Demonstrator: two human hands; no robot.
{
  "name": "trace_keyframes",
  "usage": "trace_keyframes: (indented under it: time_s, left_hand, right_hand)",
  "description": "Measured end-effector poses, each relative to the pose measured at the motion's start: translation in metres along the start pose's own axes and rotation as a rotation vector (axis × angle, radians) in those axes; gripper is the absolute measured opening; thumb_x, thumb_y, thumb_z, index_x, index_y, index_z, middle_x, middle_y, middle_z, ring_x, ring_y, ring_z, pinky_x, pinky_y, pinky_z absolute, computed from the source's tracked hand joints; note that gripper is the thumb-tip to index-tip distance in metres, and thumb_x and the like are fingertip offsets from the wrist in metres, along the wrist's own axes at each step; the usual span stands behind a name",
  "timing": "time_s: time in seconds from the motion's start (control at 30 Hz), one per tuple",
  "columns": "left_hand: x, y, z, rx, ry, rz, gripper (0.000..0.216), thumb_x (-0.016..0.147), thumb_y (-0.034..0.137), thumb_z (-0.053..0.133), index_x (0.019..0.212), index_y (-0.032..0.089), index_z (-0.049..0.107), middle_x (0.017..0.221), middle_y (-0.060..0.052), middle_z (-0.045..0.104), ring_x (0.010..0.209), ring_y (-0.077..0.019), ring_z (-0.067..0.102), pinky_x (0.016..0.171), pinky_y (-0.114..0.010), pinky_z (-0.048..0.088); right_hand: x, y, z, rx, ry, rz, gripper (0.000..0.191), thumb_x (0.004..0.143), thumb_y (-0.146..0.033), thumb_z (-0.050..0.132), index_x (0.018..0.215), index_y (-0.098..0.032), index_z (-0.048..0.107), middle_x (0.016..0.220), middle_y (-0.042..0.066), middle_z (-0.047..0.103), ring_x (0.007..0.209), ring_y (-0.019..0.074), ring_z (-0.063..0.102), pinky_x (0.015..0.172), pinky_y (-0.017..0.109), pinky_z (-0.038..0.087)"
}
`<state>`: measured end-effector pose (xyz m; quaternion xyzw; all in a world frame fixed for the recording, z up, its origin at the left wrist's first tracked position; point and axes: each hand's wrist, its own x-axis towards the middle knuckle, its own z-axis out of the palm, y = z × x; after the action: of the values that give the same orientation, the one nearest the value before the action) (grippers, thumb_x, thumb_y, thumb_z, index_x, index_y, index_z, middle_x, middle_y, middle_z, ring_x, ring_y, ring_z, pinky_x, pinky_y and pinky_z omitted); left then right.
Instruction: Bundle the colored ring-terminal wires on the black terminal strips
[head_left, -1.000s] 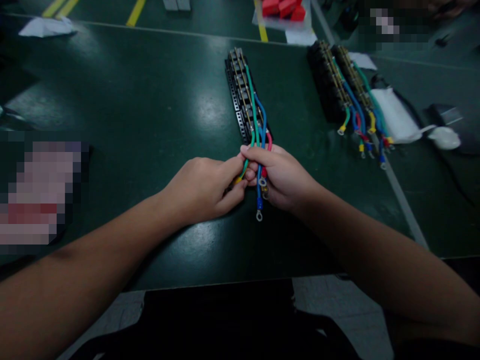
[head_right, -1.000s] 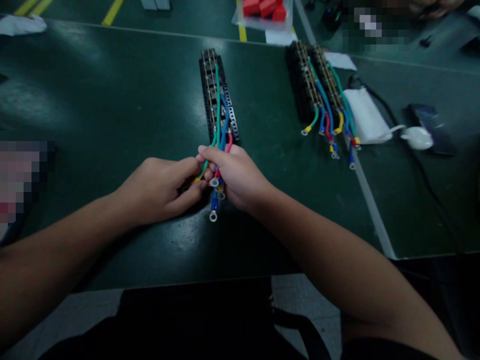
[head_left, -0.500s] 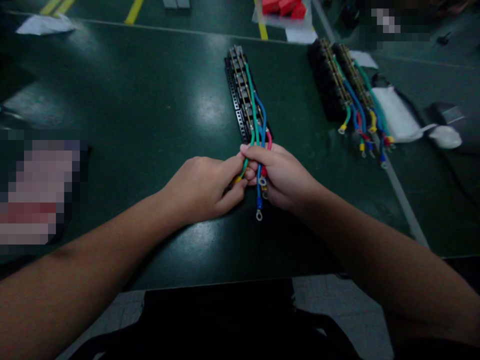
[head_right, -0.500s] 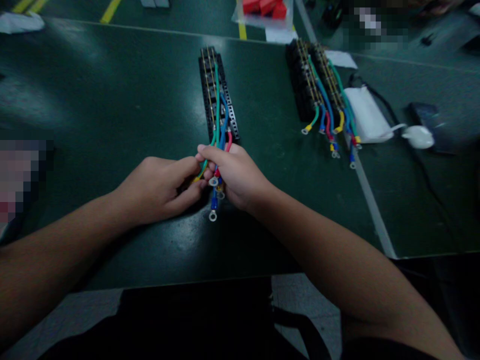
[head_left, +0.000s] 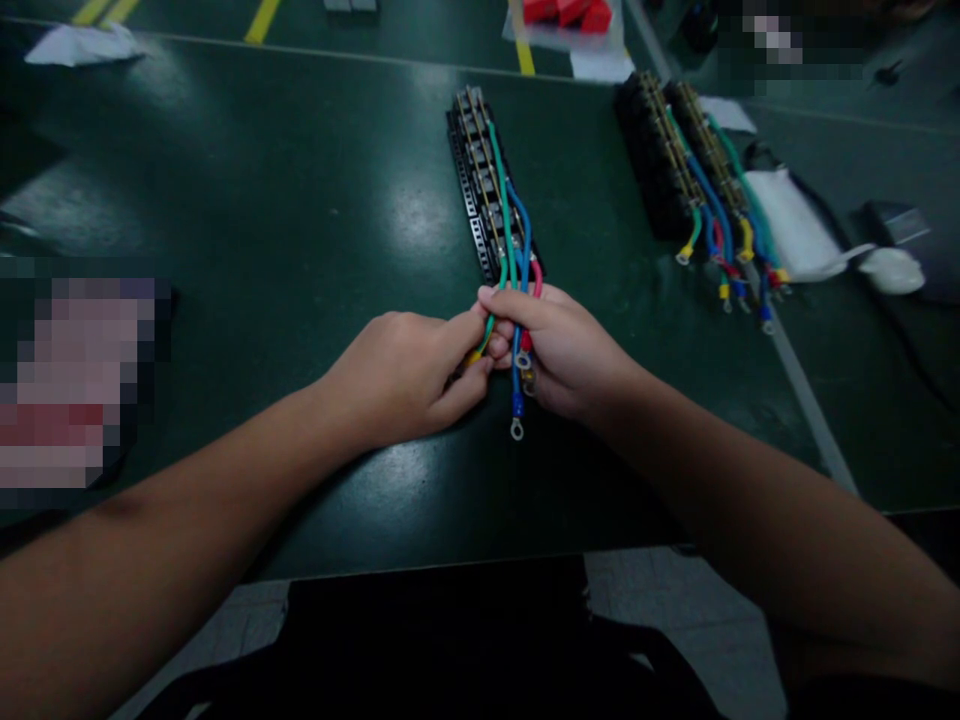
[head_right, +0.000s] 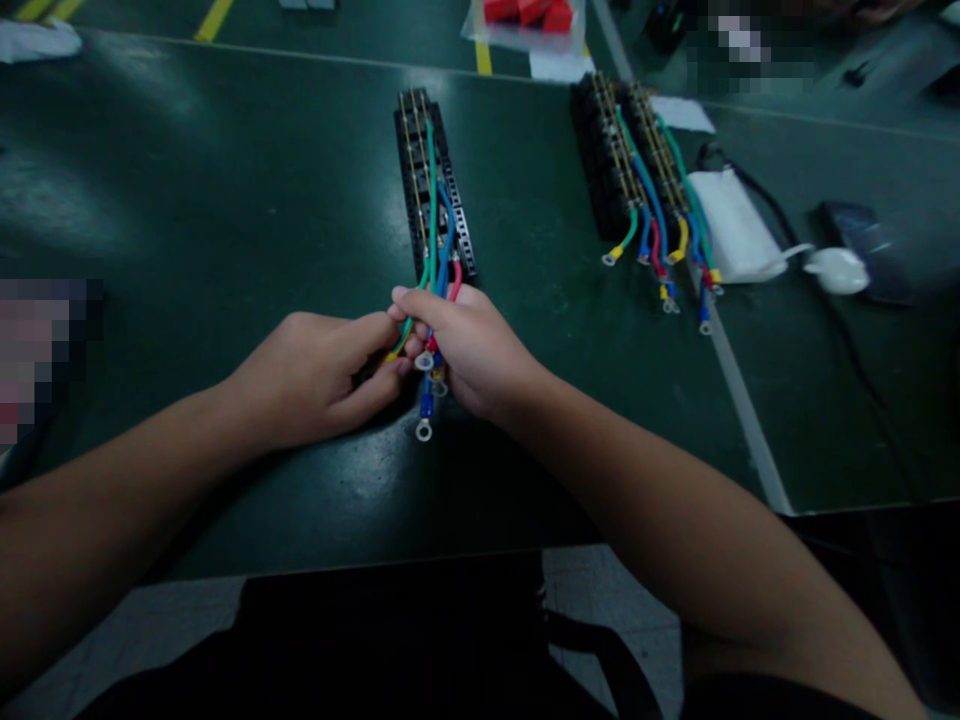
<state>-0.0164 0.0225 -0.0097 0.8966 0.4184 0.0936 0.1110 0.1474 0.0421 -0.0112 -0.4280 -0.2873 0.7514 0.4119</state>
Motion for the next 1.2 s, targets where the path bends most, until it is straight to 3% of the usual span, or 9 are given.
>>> trace_keyframes:
  time_s: [0.67, 1.2]
  left_hand:
    - [0.0010, 0.0015, -0.0003, 0.055, -0.031, -0.008, 0.040, 0.099, 0.036, 0.038, 0.121, 0.013, 0.062, 0.071, -0.003, 0.064, 0.056, -0.0193, 0.056, 0.057, -0.032, 0.036]
    - [0.0004, 0.0020, -0.0015, 0.068, -0.027, 0.001, 0.035, 0.100, 0.037, 0.039, 0.116, 0.015, 0.061, 0.073, -0.003, 0.067, 0.057, -0.0176, 0.057, 0.058, -0.031, 0.039]
  right_hand:
    - [0.0007, 0.0014, -0.0001, -0.008, -0.009, 0.001, 0.039, 0.101, -0.013, 0.058, 0.062, -0.015, 0.055, 0.048, -0.004, 0.048, 0.041, 0.0061, 0.045, 0.044, 0.017, 0.040]
    - [-0.0009, 0.0006, -0.0001, -0.026, 0.001, 0.006, 0.035, 0.100, -0.015, 0.060, 0.065, -0.016, 0.055, 0.050, -0.004, 0.047, 0.042, 0.0062, 0.045, 0.045, 0.017, 0.040]
